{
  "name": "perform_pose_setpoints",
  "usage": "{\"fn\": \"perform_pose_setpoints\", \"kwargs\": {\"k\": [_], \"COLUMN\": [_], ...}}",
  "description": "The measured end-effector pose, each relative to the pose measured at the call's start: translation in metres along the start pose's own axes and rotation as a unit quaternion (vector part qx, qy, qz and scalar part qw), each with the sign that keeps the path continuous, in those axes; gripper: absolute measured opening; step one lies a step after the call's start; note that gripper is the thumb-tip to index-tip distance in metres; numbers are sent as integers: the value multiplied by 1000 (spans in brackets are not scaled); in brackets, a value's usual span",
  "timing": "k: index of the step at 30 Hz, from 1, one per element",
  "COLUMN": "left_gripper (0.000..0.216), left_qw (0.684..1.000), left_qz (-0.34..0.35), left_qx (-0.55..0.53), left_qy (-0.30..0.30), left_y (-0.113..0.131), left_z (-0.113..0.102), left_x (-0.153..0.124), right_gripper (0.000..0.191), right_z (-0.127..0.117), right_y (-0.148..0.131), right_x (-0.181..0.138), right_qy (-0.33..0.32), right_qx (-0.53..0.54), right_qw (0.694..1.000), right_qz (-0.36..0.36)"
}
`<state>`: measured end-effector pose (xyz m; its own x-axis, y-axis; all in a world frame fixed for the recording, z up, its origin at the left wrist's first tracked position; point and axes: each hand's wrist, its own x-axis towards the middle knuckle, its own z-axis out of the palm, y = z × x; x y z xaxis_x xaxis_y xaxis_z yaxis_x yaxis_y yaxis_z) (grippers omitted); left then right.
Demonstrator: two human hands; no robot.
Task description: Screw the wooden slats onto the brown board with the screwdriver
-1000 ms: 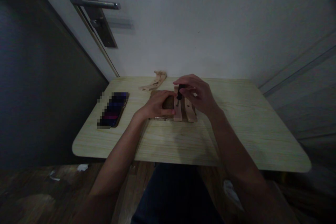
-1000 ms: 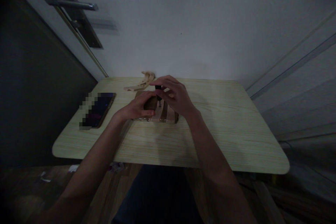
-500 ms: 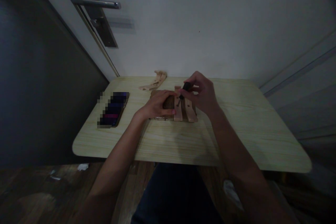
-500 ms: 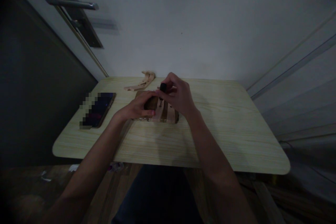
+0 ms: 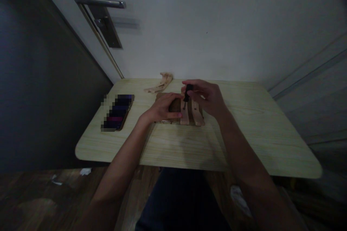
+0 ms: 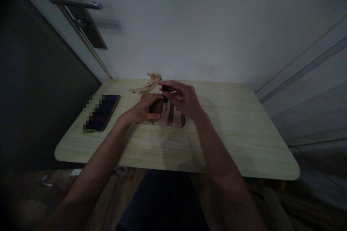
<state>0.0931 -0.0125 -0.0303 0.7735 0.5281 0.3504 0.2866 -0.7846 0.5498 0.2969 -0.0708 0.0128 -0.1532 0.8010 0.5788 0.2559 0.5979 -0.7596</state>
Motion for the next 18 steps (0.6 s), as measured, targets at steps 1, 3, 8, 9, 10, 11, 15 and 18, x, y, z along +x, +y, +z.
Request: {"fn": "perform_pose_setpoints", "kwargs": {"k": [1, 3, 8, 9, 10, 11, 15, 18], "left_gripper": [70, 72, 74, 74, 74, 74, 75, 74], "left_qw": [1000, 1000, 1000, 1000, 1000, 1000, 1000, 1000], "left_qz": [2, 3, -2, -2, -1, 1, 17, 20], "left_qx": [0, -4, -8, -7, -6, -6, -10, -10], "left_qy": [0, 2, 3, 3, 5, 7, 11, 11], "left_y": [0, -1, -3, -3, -4, -4, -6, -7], "left_z": [0, 1, 2, 2, 3, 3, 4, 4], "left_x": [0, 0, 0, 0, 0, 0, 1, 1], "right_gripper": [27, 26, 30, 32, 34, 36, 25, 19], "right_z": [0, 0, 3, 4, 5, 6, 5, 2], "right_y": [1, 3, 5, 5, 5, 5, 4, 0], "right_x": [0, 2, 3, 3, 3, 2, 2, 2], "right_qy": [4, 15, 67, 81, 89, 92, 46, 10], "right_qx": [6, 11, -31, -41, -50, -59, -101, -92], "right_qw": [1000, 999, 997, 996, 995, 994, 993, 993], "right_qz": [11, 27, 29, 25, 19, 12, -40, -73]}}
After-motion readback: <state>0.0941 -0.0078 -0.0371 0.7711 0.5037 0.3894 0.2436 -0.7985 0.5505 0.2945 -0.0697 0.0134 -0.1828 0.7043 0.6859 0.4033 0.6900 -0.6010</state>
